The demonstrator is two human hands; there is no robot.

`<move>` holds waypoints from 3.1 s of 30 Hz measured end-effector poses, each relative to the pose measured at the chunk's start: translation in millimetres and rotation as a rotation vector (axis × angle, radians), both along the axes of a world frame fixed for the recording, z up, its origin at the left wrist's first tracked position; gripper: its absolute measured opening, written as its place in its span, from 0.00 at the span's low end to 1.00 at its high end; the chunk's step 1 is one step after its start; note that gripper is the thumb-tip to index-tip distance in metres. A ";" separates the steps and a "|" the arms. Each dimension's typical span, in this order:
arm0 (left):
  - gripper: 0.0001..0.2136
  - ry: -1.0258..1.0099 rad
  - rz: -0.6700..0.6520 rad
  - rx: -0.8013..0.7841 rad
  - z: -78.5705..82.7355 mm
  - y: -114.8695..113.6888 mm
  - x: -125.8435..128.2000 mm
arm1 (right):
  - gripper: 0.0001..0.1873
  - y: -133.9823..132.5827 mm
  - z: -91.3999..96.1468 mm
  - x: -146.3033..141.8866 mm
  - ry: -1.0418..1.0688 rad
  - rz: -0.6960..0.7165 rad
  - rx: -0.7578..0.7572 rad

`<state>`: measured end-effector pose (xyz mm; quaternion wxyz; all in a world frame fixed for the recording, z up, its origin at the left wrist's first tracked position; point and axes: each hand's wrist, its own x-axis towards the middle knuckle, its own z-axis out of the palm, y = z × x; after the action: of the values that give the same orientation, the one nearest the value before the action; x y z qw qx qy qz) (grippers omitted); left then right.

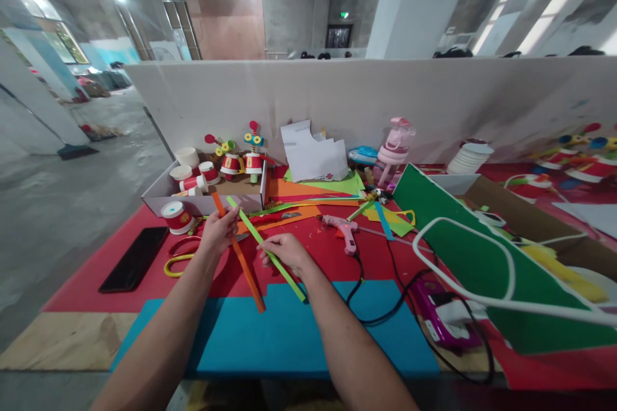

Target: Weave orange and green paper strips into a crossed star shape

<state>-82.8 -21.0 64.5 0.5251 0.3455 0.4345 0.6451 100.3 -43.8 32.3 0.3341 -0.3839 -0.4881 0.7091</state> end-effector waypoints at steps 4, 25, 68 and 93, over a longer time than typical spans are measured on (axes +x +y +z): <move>0.19 0.040 -0.109 -0.040 -0.4 -5.4 7.4 | 0.13 2.2 -0.1 -0.2 -0.014 -0.063 0.035; 0.14 -0.040 0.121 0.029 10.2 1.1 -27.7 | 0.22 2.3 10.3 19.5 -0.159 0.161 0.098; 0.18 0.192 -0.356 -0.048 -4.9 -21.5 40.0 | 0.15 14.0 7.7 -0.4 0.558 -0.684 0.084; 0.14 -0.099 -0.103 -0.059 -6.2 -9.5 23.6 | 0.19 28.4 9.9 34.4 0.399 -0.938 0.202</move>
<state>-59.2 -30.6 58.4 0.5885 0.3194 0.4084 0.6203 134.8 -15.4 42.2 0.7378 -0.3846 -0.2563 0.4920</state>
